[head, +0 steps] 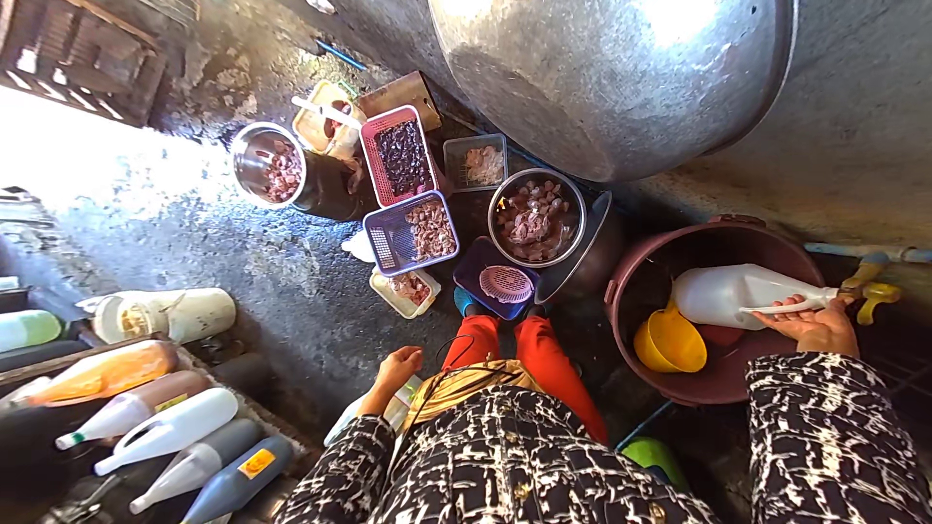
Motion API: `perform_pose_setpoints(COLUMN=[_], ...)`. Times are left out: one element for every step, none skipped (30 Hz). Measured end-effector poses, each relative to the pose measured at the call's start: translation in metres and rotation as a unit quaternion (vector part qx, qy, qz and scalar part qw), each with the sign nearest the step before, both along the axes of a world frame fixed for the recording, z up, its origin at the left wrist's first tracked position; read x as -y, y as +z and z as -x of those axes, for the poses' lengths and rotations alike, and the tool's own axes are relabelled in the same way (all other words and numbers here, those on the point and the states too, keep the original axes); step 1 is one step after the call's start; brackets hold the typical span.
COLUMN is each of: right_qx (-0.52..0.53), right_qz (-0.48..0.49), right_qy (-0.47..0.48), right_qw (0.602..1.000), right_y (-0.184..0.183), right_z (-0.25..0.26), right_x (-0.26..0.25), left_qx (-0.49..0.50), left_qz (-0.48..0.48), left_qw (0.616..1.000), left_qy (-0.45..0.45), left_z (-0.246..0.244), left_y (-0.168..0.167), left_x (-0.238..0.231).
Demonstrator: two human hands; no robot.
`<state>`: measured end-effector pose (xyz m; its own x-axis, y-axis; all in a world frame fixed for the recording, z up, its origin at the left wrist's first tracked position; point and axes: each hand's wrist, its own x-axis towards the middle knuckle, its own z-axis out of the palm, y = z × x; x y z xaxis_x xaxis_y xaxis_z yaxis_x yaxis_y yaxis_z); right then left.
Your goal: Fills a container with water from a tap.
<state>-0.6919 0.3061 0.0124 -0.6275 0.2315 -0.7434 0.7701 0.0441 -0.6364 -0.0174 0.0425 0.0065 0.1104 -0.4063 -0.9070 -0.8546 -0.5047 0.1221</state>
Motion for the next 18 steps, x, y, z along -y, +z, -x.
perform_pose_setpoints(right_qx=[-0.001, -0.001, -0.002, -0.001, 0.0, 0.0, -0.002, -0.003, -0.006, -0.007, -0.008, -0.008, -0.009, -0.012, -0.015, -0.017, -0.017, -0.016], right_qz=[-0.001, -0.004, -0.008, -0.009, -0.007, -0.005, -0.004, -0.003, -0.004, -0.005, -0.005, -0.003, 0.001, 0.001, 0.002, 0.003, 0.004, 0.005], right_qy=[0.001, 0.001, 0.001, 0.006, 0.014, 0.018, 0.016, 0.012, 0.009, 0.01, 0.008, 0.007, 0.004, 0.0, -0.003, -0.006, -0.006, -0.007], right_qw=[1.0, 1.0, 1.0, 1.0, 1.0, 1.0, 1.0, 1.0, 1.0, 1.0, 1.0, 1.0, 1.0, 1.0, 1.0, 1.0, 1.0, 1.0], right_y=[0.0, -0.0004, -0.0012, -0.0007, 0.0004, 0.0017, 0.0021, 0.0025, 0.0021, 0.0014, 0.0007, 0.0, 0.0, 0.0003, 0.0008, 0.0009, 0.0013, 0.0014], right_z=[0.0001, 0.0005, 0.0008, 0.0004, -0.0004, -0.0012, -0.0016, -0.0023, -0.0022, -0.0015, -0.0007, -0.0003, -0.0005, -0.001, -0.0016, -0.002, -0.0023, -0.0026], right_x=[-0.0003, -0.0002, -0.0001, -0.0003, -0.0008, -0.0005, -0.0002, 0.0003, 0.0003, 0.0002, -0.0001, -0.0003, -0.0004, 0.0004, 0.001, 0.0011, 0.0014, 0.0017], left_qx=[0.0, 0.0, -0.001, -0.001, -0.001, -0.001, 0.0, 0.0, -0.001, 0.0, 0.001, 0.002, 0.002, 0.002, 0.003, 0.004, 0.004, 0.004], left_qz=[0.0, -0.001, -0.002, -0.003, -0.004, -0.004, -0.005, -0.005, -0.006, -0.006, -0.006, -0.006, -0.006, -0.007, -0.006, -0.006, -0.007, -0.007], left_qw=[1.0, 1.0, 1.0, 1.0, 1.0, 1.0, 1.0, 1.0, 1.0, 1.0, 1.0, 1.0, 1.0, 1.0, 1.0, 1.0, 1.0, 1.0], left_qy=[-0.001, -0.001, -0.001, -0.001, 0.001, 0.003, 0.005, 0.005, 0.004, 0.002, 0.0, -0.002, -0.002, 0.0, 0.001, 0.003, 0.005, 0.006], left_z=[-0.0001, 0.0, 0.0005, 0.0014, 0.0023, 0.003, 0.0038, 0.0039, 0.0035, 0.0033, 0.0034, 0.0033, 0.0039, 0.0047, 0.0051, 0.0053, 0.0051, 0.0047], left_y=[0.0, 0.0001, 0.0004, 0.0006, 0.0007, 0.0008, 0.0012, 0.0013, 0.0008, 0.0001, -0.0003, -0.0006, -0.0003, 0.0005, 0.0007, 0.0004, -0.0001, -0.0007], left_x=[0.0003, 0.0008, 0.0013, 0.0017, 0.0021, 0.0023, 0.0024, 0.0024, 0.0022, 0.002, 0.0021, 0.0021, 0.0021, 0.0019, 0.0017, 0.0016, 0.0015, 0.0014])
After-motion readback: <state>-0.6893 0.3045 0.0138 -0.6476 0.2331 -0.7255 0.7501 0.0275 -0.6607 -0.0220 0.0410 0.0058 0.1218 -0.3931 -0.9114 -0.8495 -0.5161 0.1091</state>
